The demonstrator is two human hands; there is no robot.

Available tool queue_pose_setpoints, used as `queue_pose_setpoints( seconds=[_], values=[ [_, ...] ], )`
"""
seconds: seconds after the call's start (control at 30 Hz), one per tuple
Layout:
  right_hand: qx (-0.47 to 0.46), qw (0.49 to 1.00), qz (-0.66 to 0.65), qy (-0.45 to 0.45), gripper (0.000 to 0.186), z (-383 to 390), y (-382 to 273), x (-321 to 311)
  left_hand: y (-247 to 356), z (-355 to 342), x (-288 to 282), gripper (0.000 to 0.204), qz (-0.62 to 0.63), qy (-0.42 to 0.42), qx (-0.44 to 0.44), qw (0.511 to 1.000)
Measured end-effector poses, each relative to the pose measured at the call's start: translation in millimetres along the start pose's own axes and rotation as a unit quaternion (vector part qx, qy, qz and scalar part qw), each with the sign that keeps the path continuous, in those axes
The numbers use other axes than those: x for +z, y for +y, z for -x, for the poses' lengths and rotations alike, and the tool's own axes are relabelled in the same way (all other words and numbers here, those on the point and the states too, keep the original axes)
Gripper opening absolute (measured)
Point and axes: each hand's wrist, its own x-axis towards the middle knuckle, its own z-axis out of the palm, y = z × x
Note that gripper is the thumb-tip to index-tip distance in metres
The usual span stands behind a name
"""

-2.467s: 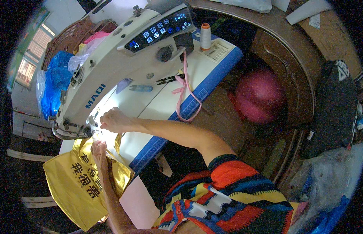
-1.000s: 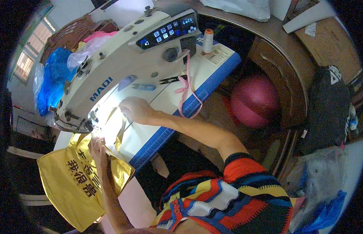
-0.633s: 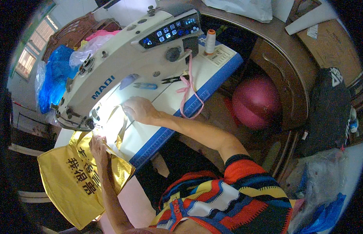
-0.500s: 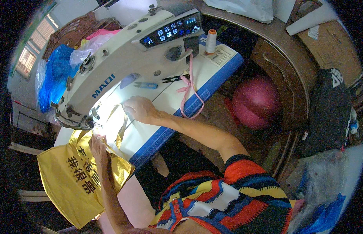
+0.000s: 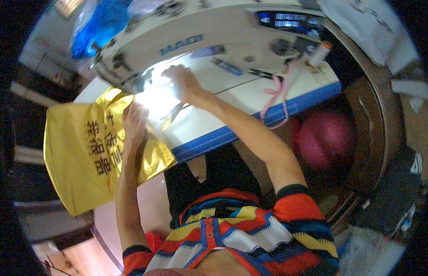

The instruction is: The person uses an industrial sewing machine to stitch a gold-colored bag and its handles, carefully feeding the material through the machine and adjusting the bag as they work.

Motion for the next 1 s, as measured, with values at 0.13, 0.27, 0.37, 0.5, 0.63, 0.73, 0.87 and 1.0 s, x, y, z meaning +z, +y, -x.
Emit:
queue_pose_setpoints(
  seconds=[0.13, 0.27, 0.37, 0.5, 0.63, 0.73, 0.87, 1.0],
  values=[
    [-0.011, 0.999, -0.049, -0.005, 0.040, -6, -14, 1, 8, 4, -12, 0.025, -0.018, 0.016, 0.004, 1.000],
    [0.009, 0.994, -0.111, -0.015, 0.037, -6, -21, 1, 12, 7, -14, 0.027, -0.002, 0.009, -0.003, 1.000],
    [0.014, 0.995, -0.097, -0.020, 0.034, -5, -20, 0, 13, 6, -8, 0.027, 0.001, 0.016, -0.017, 1.000],
    [-0.032, 0.993, -0.097, 0.053, 0.036, -8, -18, 5, 14, 5, -8, 0.028, -0.006, 0.015, -0.012, 1.000],
    [0.036, 0.995, -0.088, -0.033, 0.033, -9, -22, 0, 10, 7, -7, 0.028, 0.002, 0.006, -0.026, 1.000],
    [0.051, 0.994, -0.087, -0.038, 0.034, -7, -20, 1, 12, 6, -7, 0.028, 0.003, 0.014, -0.017, 1.000],
    [0.053, 0.993, -0.106, -0.029, 0.034, -7, -26, 5, 5, 8, -7, 0.028, 0.030, 0.010, -0.038, 0.999],
    [0.064, 0.991, -0.118, -0.019, 0.030, -7, -23, 3, 3, 5, -5, 0.028, 0.017, 0.001, -0.014, 1.000]
  ],
)
